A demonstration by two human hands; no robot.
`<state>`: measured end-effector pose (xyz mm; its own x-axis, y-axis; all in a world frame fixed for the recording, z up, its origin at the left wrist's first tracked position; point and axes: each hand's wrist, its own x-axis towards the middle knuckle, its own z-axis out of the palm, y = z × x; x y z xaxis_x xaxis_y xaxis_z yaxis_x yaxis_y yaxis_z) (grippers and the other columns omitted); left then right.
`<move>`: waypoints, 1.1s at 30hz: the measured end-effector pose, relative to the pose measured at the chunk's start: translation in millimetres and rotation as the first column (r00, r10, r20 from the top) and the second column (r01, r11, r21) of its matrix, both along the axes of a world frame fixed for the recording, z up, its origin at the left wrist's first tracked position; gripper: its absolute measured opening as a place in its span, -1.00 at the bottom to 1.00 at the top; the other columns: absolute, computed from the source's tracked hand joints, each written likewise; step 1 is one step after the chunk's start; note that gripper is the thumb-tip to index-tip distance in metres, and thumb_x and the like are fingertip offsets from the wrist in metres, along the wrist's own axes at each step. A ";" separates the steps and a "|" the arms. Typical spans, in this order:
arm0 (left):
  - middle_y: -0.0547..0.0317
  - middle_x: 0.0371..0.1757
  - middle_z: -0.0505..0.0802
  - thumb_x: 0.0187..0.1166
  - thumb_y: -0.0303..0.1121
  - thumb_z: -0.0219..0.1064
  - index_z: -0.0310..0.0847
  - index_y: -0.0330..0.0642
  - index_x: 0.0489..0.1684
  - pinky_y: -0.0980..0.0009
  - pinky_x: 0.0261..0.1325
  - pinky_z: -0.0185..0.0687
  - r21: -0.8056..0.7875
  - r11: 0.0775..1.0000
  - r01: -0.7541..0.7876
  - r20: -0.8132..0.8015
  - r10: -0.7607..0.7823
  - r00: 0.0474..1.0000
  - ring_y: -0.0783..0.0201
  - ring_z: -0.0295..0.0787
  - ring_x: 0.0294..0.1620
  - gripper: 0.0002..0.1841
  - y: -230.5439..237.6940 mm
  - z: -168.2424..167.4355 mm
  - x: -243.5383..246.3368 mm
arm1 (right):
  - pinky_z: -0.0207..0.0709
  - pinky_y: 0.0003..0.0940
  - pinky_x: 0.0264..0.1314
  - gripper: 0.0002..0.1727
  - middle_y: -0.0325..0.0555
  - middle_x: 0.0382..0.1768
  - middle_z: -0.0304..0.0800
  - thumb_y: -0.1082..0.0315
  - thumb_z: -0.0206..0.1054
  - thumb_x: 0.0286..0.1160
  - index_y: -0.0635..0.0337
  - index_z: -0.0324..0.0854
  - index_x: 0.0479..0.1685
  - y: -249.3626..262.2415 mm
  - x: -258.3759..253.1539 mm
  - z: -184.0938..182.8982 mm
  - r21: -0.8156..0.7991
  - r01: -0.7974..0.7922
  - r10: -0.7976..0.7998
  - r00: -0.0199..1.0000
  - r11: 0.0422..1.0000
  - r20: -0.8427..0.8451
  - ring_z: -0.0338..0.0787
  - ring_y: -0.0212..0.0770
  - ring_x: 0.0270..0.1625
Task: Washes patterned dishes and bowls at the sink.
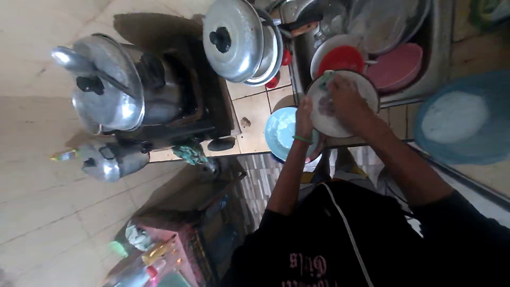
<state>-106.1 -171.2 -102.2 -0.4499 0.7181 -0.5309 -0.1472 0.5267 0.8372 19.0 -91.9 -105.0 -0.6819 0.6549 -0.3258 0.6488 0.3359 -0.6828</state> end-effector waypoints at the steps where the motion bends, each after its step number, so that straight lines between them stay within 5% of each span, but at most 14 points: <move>1: -0.18 0.30 0.68 0.90 -0.19 -0.19 0.37 -0.45 0.52 0.25 0.39 0.57 0.018 0.999 -0.050 -0.009 0.050 0.999 0.25 0.65 0.25 -0.49 -1.7 2.0 -2.8 | 0.20 0.40 0.68 -0.38 0.49 0.72 0.19 0.53 0.28 0.59 0.50 0.29 0.66 -0.1 5.2 5.4 0.029 0.033 -0.034 0.999 0.999 0.024 0.20 0.55 0.74; 4: -0.12 0.23 0.69 0.89 -0.21 -0.17 0.39 -0.46 0.45 0.28 0.34 0.59 0.099 0.979 -0.176 -0.014 0.179 0.984 0.31 0.65 0.18 -0.52 -4.9 9.4 -11.3 | 0.32 0.46 0.53 -0.46 0.58 0.58 0.36 0.46 0.29 0.64 0.61 0.38 0.52 -35.0 16.8 34.9 0.055 0.028 -0.029 0.999 0.998 0.032 0.42 0.63 0.54; 9: -0.28 0.42 0.60 0.93 -0.18 -0.24 0.25 -0.49 0.60 0.19 0.43 0.49 0.073 0.980 -0.187 -0.029 0.189 0.981 0.17 0.58 0.33 -0.46 -6.9 30.8 -8.8 | 0.39 0.26 0.58 -0.52 0.35 0.49 0.57 0.34 0.31 0.67 0.38 0.52 0.50 -55.2 -9.8 71.0 -0.102 -0.133 0.127 0.990 0.986 -0.063 0.51 0.37 0.57; 12: -0.33 0.39 0.62 0.93 -0.14 -0.21 0.28 -0.47 0.59 0.11 0.42 0.49 0.012 0.984 -0.178 -0.027 0.178 0.984 0.07 0.59 0.32 -0.45 -7.3 41.3 -10.6 | 0.61 0.13 0.29 -0.63 0.23 0.11 0.81 0.19 0.26 0.74 0.31 0.71 0.23 -36.9 -9.3 54.5 -0.295 -0.002 -0.094 0.946 0.956 -0.310 0.80 0.12 0.17; 14: -0.38 0.49 0.58 0.92 -0.14 -0.20 0.28 -0.46 0.63 0.02 0.54 0.40 0.026 0.989 -0.145 -0.042 0.146 0.988 -0.05 0.53 0.46 -0.44 -10.8 43.2 -14.9 | 0.60 0.02 0.28 -0.56 0.15 0.17 0.78 0.08 0.24 0.74 0.26 0.71 0.29 -18.0 4.3 57.2 -0.511 0.064 -0.271 0.899 0.857 -0.343 0.76 -0.04 0.14; 17: -0.32 0.55 0.58 0.91 -0.05 -0.13 0.27 -0.21 0.74 -0.15 0.50 0.45 0.013 1.000 -0.016 -0.133 0.017 0.991 -0.20 0.54 0.50 -0.43 -23.7 51.1 -26.9 | 0.69 -0.24 0.03 -0.63 -0.12 0.10 0.78 0.11 0.37 0.57 0.09 0.67 0.23 6.0 23.1 78.8 -0.466 0.254 -0.457 0.795 0.848 -0.398 0.75 -0.31 -0.02; 20: -0.38 0.47 0.64 0.86 -0.39 0.00 0.40 -0.38 0.62 -0.11 0.53 0.39 0.037 0.996 0.083 -0.222 -0.073 0.972 -0.20 0.57 0.46 -0.57 -18.0 66.3 -37.0 | 0.61 0.06 0.32 -0.65 0.10 0.44 0.66 0.32 0.55 0.41 0.34 0.63 0.05 36.4 13.2 89.2 -0.153 0.404 -0.426 0.773 0.902 -0.470 0.73 0.01 0.32; 23: -0.30 0.40 0.72 0.79 -0.48 0.09 0.51 -0.29 0.55 -0.12 0.48 0.48 0.017 0.966 0.258 -0.301 -0.241 0.923 -0.19 0.66 0.39 -0.60 -20.3 78.1 -37.2 | 0.61 0.13 0.36 -0.58 0.25 0.34 0.69 0.35 0.35 0.64 0.24 0.54 0.43 39.3 -12.1 92.9 -0.047 0.315 -0.301 0.838 0.948 -0.455 0.74 0.15 0.30; 25: -0.29 0.39 0.73 0.76 -0.51 0.11 0.54 -0.29 0.53 -0.11 0.48 0.48 0.008 0.953 0.302 -0.307 -0.285 0.908 -0.17 0.67 0.38 -0.61 -17.9 82.7 -36.7 | 0.55 0.12 0.44 -0.61 0.14 0.35 0.73 0.18 0.18 0.80 0.18 0.64 0.42 30.3 -21.5 107.7 -0.154 0.124 -0.168 0.933 0.980 -0.318 0.73 0.08 0.36; 26: -0.28 0.40 0.73 0.77 -0.50 0.11 0.56 -0.29 0.51 -0.10 0.51 0.46 -0.005 0.951 0.308 -0.300 -0.295 0.907 -0.16 0.66 0.41 -0.62 -16.7 83.6 -38.8 | 0.55 0.16 0.29 -0.51 0.18 0.21 0.76 -0.02 0.15 0.80 0.21 0.68 0.30 25.8 -22.3 112.2 -0.252 0.095 -0.156 0.959 0.963 -0.237 0.74 0.09 0.23; 28: -0.28 0.41 0.73 0.76 -0.53 0.10 0.58 -0.33 0.49 -0.04 0.57 0.41 -0.010 0.954 0.301 -0.278 -0.292 0.915 -0.12 0.63 0.45 -0.62 -16.2 81.5 -44.2 | 0.58 0.08 0.28 -0.43 0.08 0.30 0.74 -0.17 0.20 0.70 0.07 0.64 0.41 25.4 -8.3 106.1 -0.441 0.070 -0.155 0.975 0.895 -0.160 0.72 0.00 0.26; 31: -0.32 0.36 0.74 0.76 -0.55 0.09 0.59 -0.39 0.45 -0.01 0.55 0.42 0.024 0.978 0.207 -0.216 -0.197 0.956 -0.11 0.65 0.41 -0.64 -20.5 80.0 -48.2 | 0.67 -0.08 0.16 -0.50 -0.01 0.24 0.77 0.20 0.44 0.52 0.02 0.60 0.46 41.3 -0.1 66.5 -0.531 -0.038 -0.118 0.959 0.846 -0.256 0.76 -0.13 0.15; 33: -0.32 0.34 0.75 0.79 -0.51 0.08 0.58 -0.36 0.47 -0.03 0.48 0.47 0.061 0.993 0.100 -0.188 -0.087 0.978 -0.11 0.67 0.36 -0.63 -25.6 78.6 -47.8 | 0.68 -0.09 0.17 -0.46 0.06 0.18 0.78 0.43 0.46 0.44 0.13 0.56 0.47 39.4 0.2 52.0 -0.538 0.048 -0.234 0.930 0.841 -0.283 0.78 -0.13 0.10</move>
